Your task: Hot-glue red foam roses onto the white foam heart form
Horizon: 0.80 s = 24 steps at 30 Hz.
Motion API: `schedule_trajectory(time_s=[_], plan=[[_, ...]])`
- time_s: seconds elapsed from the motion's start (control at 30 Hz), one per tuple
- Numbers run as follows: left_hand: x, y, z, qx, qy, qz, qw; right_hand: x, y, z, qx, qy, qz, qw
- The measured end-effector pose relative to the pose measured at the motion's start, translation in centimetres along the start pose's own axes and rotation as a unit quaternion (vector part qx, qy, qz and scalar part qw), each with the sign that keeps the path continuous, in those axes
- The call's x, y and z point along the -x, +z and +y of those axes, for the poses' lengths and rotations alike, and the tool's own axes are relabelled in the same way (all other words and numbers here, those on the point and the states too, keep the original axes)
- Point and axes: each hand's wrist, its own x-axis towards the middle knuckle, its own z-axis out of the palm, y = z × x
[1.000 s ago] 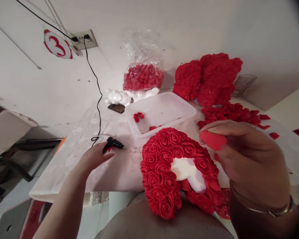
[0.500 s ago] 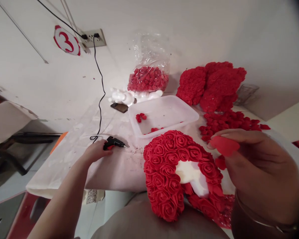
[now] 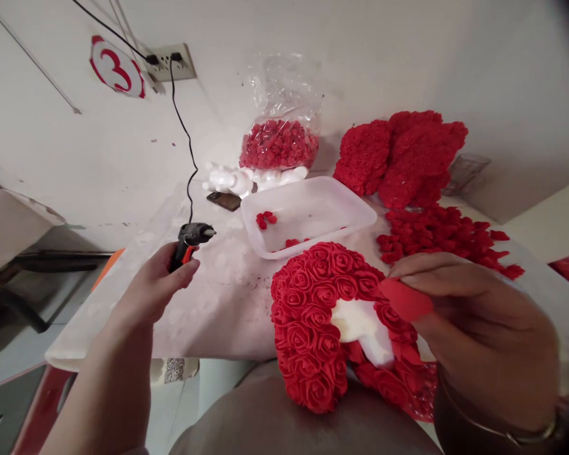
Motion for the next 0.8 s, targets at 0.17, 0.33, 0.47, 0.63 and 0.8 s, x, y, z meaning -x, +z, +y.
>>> schedule_trajectory(time_s=[0.17, 0.33, 0.47, 0.63, 0.8], plan=[[1.8, 2.9, 5.9, 0.078, 0.12, -0.008, 0.99, -0.1, 0.3, 0.1, -0.02, -0.004, 0.0, 1.0], [3.0, 6.0, 9.2, -0.038, 0.24, 0.129, 0.961, -0.4, 0.4, 0.5, -0.04, -0.029, -0.015, 0.999], [3.4, 7.5, 10.3, -0.087, 0.31, 0.197, 0.926, -0.6, 0.4, 0.4, -0.047, -0.035, -0.014, 0.998], [3.7, 8.1, 11.0, -0.118, 0.35, 0.238, 0.898, -0.3, 0.4, 0.3, -0.054, -0.02, -0.016, 0.998], [3.5, 8.0, 11.3, -0.143, 0.373, 0.258, 0.88, -0.2, 0.6, 0.2, -0.051, -0.004, -0.007, 0.999]])
